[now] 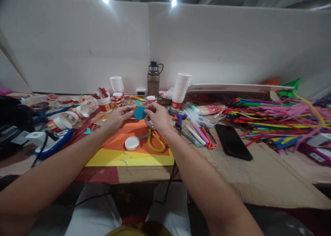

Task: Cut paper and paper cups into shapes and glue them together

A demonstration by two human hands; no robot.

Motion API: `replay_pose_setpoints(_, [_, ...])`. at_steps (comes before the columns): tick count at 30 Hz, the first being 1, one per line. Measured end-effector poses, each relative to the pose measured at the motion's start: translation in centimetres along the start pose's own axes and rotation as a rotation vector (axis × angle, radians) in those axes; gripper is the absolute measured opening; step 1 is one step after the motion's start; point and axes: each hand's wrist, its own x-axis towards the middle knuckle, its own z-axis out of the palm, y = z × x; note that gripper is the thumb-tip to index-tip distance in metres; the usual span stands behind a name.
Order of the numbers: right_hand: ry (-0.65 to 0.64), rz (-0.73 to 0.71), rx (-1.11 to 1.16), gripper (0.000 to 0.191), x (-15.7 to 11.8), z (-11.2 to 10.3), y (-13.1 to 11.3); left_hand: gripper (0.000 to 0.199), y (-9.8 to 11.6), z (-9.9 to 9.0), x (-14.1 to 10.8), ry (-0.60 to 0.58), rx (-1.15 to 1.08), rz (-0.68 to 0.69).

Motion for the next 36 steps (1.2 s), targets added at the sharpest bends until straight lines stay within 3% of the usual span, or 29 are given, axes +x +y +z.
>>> replay_pose_setpoints(28, [0.067,-0.036,-0.069,0.012,-0.67,0.38,-0.82,0.048,-0.12,0.44,-0.02,0.048,-0.009,0.002])
replay_pose_setpoints(36, [0.074,-0.055,-0.113,0.009,-0.93,0.51,-0.89,0.042,-0.48,0.22,-0.01,-0.019,0.027,0.046])
